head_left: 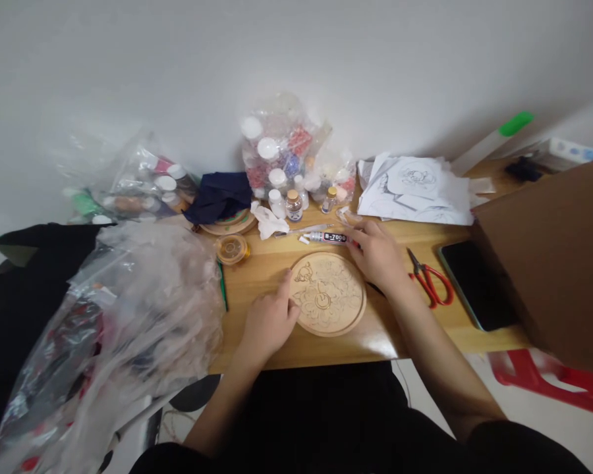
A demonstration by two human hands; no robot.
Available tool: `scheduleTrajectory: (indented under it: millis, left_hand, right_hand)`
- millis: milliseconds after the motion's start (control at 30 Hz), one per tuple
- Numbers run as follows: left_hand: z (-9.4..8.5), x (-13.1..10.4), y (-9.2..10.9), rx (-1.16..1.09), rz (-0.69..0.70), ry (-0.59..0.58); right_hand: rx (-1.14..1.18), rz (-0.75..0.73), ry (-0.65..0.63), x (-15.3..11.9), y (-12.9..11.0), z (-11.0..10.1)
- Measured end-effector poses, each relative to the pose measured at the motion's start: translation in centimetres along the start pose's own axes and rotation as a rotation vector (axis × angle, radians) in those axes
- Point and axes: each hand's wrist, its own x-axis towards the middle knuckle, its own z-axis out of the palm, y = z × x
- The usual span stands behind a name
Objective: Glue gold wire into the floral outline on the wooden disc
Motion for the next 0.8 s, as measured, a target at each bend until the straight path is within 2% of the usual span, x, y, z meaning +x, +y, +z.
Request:
scheduleTrajectory:
  millis: [200, 533, 800]
  left_hand:
    - [0.0, -0.2, 0.0, 0.000, -0.004, -0.005]
    - [-1.1, -0.2, 0.6, 0.028, -0.031, -0.083]
    - [-2.2, 0.4, -0.3, -0.005, -0.005, -0.158]
  right_hand:
    - [0.047, -0.032, 0.079, -0.3, 0.7, 1.2]
    - [0.144, -0.044, 0.165, -0.9, 1.7, 2.0]
    - [0.206, -0.084, 0.227, -1.0, 1.4, 2.0]
